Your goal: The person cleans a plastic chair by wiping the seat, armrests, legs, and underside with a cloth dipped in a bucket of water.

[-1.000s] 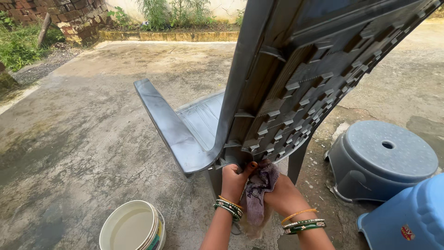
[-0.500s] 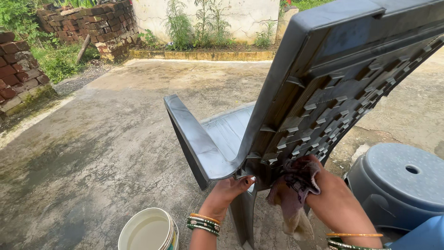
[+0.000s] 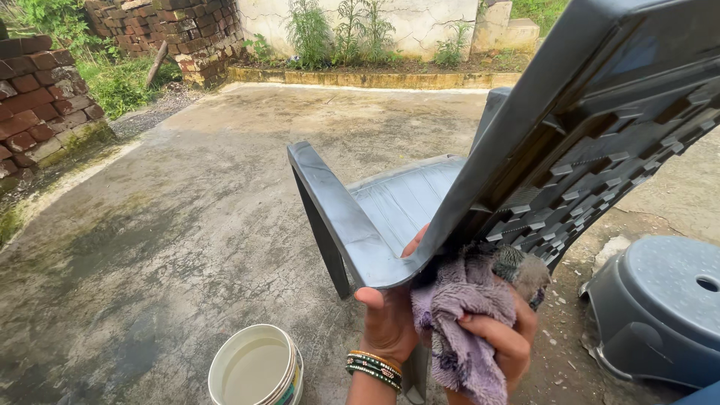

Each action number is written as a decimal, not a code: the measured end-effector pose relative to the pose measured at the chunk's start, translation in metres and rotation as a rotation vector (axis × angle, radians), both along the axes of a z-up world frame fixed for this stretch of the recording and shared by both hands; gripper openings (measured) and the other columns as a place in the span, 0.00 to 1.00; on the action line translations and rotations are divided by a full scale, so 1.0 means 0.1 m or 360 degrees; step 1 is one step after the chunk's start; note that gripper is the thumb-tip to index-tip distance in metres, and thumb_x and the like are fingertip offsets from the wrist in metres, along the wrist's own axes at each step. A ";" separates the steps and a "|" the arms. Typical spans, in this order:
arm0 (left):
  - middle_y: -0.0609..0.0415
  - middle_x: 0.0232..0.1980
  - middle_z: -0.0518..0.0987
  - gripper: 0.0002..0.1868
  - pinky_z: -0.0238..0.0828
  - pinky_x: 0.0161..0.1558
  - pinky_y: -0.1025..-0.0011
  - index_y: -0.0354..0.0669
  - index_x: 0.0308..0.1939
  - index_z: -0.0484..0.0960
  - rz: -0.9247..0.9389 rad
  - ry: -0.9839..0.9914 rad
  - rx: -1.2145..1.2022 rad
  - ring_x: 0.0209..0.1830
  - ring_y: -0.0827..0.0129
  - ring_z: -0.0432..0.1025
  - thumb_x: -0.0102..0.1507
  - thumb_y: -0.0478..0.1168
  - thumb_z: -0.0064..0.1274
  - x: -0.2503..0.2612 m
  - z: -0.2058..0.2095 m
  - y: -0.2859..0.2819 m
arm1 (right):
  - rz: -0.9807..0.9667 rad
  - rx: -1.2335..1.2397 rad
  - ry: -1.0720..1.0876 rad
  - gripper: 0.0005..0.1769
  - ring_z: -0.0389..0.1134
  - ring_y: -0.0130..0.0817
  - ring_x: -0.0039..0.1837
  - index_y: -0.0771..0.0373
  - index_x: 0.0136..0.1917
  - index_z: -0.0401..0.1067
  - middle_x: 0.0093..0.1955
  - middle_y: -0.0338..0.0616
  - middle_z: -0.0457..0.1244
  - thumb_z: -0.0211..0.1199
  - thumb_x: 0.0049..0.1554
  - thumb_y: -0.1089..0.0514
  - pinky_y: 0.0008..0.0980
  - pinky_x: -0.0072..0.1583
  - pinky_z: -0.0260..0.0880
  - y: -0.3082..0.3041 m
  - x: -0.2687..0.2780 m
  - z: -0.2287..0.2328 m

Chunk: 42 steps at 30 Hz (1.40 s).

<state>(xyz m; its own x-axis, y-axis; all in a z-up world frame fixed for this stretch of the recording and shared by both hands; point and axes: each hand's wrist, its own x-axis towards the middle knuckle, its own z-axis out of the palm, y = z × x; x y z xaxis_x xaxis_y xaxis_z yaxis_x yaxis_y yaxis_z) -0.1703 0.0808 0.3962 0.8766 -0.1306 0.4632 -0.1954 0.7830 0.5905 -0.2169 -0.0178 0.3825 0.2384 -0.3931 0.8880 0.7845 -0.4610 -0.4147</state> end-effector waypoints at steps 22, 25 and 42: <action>0.43 0.73 0.65 0.73 0.52 0.78 0.52 0.31 0.70 0.63 -0.0060 0.0087 -0.0232 0.75 0.54 0.59 0.36 0.83 0.59 0.22 -0.36 -0.16 | -0.0050 -0.0515 0.0831 0.27 0.59 0.58 0.64 0.61 0.61 0.65 0.61 0.57 0.59 0.63 0.48 0.64 0.51 0.65 0.59 -0.29 0.53 -1.63; 0.42 0.74 0.65 0.74 0.53 0.78 0.52 0.32 0.71 0.61 -0.0102 0.0018 -0.0123 0.75 0.51 0.60 0.37 0.83 0.58 0.27 -0.40 -0.11 | 0.0086 -0.0349 0.0575 0.25 0.58 0.59 0.68 0.61 0.61 0.63 0.66 0.59 0.57 0.62 0.50 0.64 0.51 0.68 0.58 -0.29 0.48 -1.19; 0.61 0.45 0.73 0.42 0.63 0.51 0.76 0.36 0.51 0.77 0.0080 0.0001 0.1004 0.46 0.78 0.63 0.56 0.73 0.58 0.51 -1.06 -0.22 | 0.0226 -0.0487 0.0898 0.30 0.59 0.53 0.64 0.59 0.60 0.59 0.62 0.59 0.52 0.64 0.46 0.67 0.41 0.63 0.62 -0.49 0.80 -2.18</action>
